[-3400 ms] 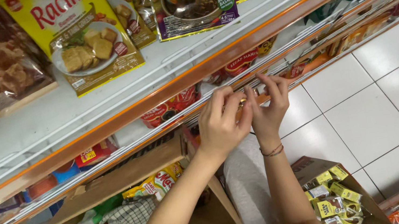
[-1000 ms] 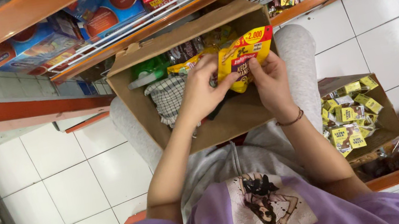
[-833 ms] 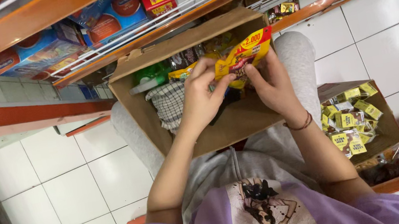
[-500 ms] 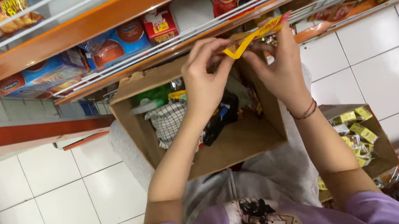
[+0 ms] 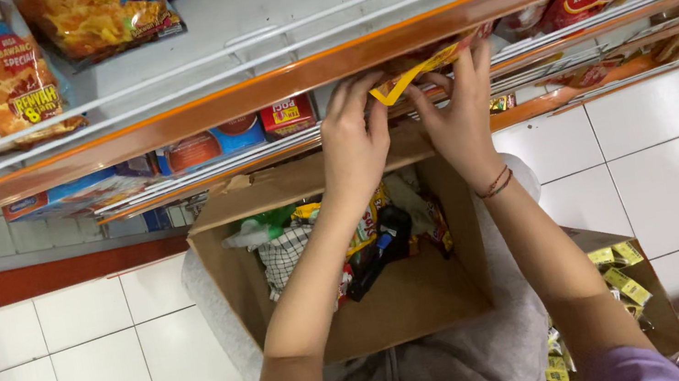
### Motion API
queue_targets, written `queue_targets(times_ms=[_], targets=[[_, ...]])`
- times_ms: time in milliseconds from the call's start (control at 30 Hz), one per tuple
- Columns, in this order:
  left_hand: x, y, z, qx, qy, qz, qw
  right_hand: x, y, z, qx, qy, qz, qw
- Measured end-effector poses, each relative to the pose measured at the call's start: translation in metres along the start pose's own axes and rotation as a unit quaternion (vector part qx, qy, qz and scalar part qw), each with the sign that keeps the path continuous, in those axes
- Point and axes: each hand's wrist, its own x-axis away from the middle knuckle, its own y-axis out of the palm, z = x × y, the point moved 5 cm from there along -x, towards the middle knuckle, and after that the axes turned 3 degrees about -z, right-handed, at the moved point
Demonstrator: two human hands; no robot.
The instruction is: The person organizes various grocery items by picking them up from a box, wiping them with a cloth, scanning them with a handheld scanner, and placing them onto store shelves.
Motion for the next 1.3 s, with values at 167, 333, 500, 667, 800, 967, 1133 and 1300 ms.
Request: queue_targets(times_ms=[167,333,500,667,800,967,1133,1300], targets=[[-0.005,0.009,-0.014,-0.016,-0.018,0.006,1.0,-0.006,0.004,0.007,0.011,0.012,0.0,1.0],[-0.008,0.009,-0.026,-0.043,-0.018,0.019,0.999,-0.01,0.007,0.004,-0.006,0.036,-0.006,0.999],[-0.004,0.01,-0.034,-0.059,-0.037,0.013,0.997,-0.013,0.009,-0.004,0.002,0.041,-0.017,0.999],[0.0,0.007,-0.031,-0.075,-0.011,0.011,0.997,-0.013,0.009,-0.01,0.039,0.031,-0.025,0.998],[0.0,0.002,-0.028,-0.076,-0.007,0.027,0.997,-0.015,0.014,-0.008,0.044,0.048,-0.047,0.997],[-0.002,0.007,-0.036,-0.066,-0.07,-0.005,0.995,-0.025,0.018,-0.005,0.086,0.033,-0.043,0.995],[-0.002,0.015,-0.046,-0.07,-0.067,-0.028,0.995,-0.023,0.021,0.0,0.058,0.025,-0.035,0.997],[0.002,0.018,-0.049,-0.118,-0.06,-0.029,0.991,-0.016,0.017,-0.008,0.161,-0.043,-0.054,0.985]])
